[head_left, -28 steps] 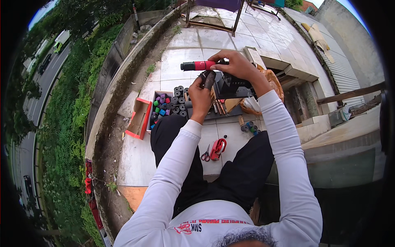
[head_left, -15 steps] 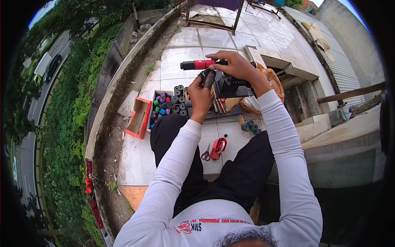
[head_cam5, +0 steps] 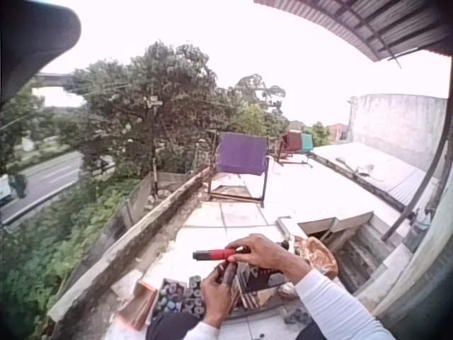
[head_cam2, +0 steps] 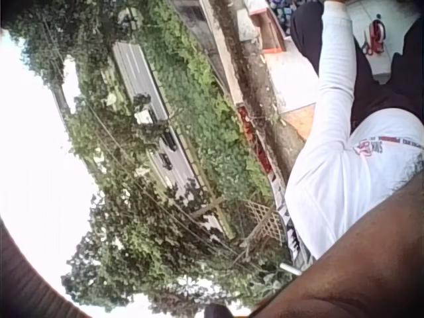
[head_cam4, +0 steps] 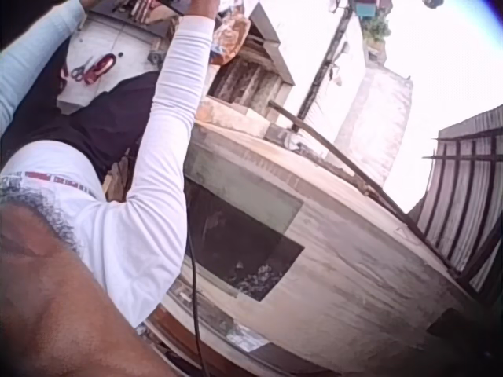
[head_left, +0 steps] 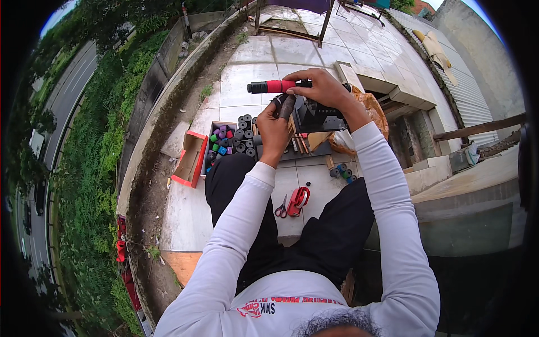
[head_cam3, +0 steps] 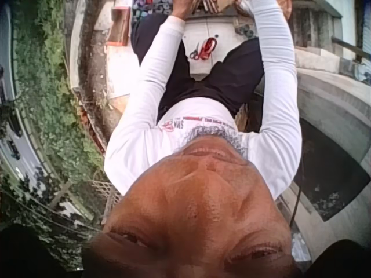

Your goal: Manually assemble and check small mechanical spools and parts near a winding mechanism.

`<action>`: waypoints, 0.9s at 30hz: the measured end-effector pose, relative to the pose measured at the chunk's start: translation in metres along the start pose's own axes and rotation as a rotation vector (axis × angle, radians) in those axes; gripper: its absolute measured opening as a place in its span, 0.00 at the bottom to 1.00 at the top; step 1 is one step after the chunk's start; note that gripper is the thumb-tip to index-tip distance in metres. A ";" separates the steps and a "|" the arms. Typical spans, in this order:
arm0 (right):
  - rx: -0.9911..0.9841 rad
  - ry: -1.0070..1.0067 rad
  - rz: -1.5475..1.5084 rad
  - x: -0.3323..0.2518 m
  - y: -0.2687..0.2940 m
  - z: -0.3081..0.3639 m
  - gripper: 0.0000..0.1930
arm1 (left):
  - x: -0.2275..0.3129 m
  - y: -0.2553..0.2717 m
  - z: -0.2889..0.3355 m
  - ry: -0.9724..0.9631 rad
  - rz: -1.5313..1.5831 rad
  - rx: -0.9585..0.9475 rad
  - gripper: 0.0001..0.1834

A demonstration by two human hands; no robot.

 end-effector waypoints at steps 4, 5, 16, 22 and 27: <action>0.016 -0.012 -0.027 0.009 -0.002 0.005 0.23 | 0.022 0.007 0.013 0.096 -0.420 -0.289 0.14; 0.018 -0.011 -0.028 0.007 -0.001 0.004 0.23 | 0.037 0.017 0.015 0.095 -0.422 -0.289 0.14; -0.043 0.034 0.140 0.008 0.001 0.000 0.19 | 0.121 0.002 -0.109 -0.167 -0.834 -0.675 0.14; -0.020 -0.043 0.041 0.011 0.005 0.002 0.32 | 0.094 -0.003 -0.121 0.048 -0.699 -0.791 0.12; 0.027 -0.044 0.067 0.008 0.004 0.000 0.45 | 0.091 0.002 -0.132 0.153 -0.692 -0.786 0.12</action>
Point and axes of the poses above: each hand's wrist, its own z-axis away from the middle knuckle, its own y-axis out of the back of the hand, x = y × z, the point moved 3 cm from there along -z, towards the middle knuckle, and after that the axes turned 7 degrees about z, right-handed, at the moved point
